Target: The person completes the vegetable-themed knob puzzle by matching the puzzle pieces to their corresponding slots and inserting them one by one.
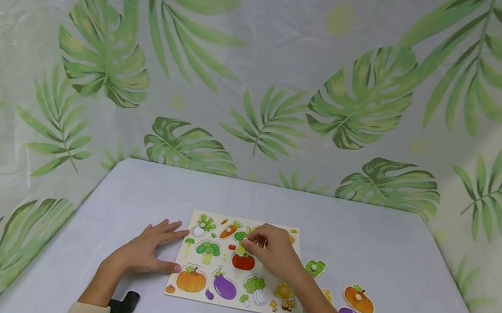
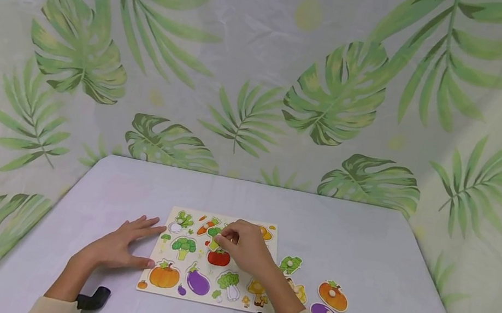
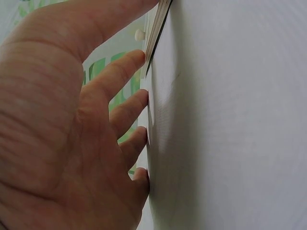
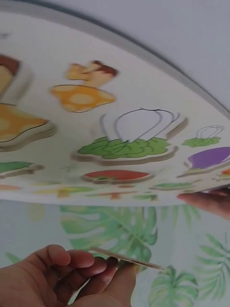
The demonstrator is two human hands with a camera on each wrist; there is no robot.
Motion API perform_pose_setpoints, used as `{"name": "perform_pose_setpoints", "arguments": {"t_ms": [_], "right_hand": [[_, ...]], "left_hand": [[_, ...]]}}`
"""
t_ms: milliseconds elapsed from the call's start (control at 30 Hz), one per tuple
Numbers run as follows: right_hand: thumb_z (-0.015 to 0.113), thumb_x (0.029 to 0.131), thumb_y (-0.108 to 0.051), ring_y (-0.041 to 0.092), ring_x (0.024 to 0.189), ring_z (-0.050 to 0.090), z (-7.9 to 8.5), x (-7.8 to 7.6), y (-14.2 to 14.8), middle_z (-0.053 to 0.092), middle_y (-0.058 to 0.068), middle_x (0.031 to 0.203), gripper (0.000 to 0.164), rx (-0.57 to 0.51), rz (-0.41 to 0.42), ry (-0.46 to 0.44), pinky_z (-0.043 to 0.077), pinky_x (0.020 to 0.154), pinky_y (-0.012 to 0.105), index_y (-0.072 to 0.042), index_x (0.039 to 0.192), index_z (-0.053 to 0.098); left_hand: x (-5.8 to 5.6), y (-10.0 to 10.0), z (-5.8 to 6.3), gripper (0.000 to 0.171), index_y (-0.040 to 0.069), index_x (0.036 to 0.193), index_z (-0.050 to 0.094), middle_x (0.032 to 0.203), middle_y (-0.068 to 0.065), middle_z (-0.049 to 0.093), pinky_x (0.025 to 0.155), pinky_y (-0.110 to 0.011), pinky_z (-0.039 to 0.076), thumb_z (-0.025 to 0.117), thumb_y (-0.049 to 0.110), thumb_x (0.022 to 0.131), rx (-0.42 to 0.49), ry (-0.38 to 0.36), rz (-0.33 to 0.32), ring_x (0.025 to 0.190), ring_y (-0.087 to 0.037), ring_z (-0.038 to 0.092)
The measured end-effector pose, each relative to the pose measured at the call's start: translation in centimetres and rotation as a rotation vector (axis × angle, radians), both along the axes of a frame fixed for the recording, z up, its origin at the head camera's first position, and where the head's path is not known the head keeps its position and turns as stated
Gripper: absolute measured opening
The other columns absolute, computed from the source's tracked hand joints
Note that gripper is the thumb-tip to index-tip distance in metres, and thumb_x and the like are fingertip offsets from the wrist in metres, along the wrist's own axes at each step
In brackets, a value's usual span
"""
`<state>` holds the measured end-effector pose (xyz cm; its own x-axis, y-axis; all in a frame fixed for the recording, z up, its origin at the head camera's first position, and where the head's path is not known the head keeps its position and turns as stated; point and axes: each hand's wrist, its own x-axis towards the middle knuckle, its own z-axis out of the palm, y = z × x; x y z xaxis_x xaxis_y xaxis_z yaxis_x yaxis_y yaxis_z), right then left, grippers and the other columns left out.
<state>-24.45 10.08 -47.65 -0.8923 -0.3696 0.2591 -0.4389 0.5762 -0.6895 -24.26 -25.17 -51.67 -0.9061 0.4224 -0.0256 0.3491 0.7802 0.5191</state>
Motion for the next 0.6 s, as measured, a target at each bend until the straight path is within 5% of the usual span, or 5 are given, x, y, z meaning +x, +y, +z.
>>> {"name": "perform_pose_setpoints", "arguments": {"t_ms": [600], "right_hand": [[0.079,0.093,-0.026,0.008,0.07,0.056,-1.9,-1.2,-5.0,0.065,-0.007,0.082,0.01,-0.058,0.034,-0.084,0.051,0.062,0.02,-0.016,0.092,0.077]], "left_hand": [[-0.3,-0.2,-0.4,0.088,0.028,0.153,0.051,0.168,-0.01,0.035,0.126,-0.069,0.008,0.079,0.062,0.077,0.0,-0.001,0.003,0.158,-0.044,0.017]]}}
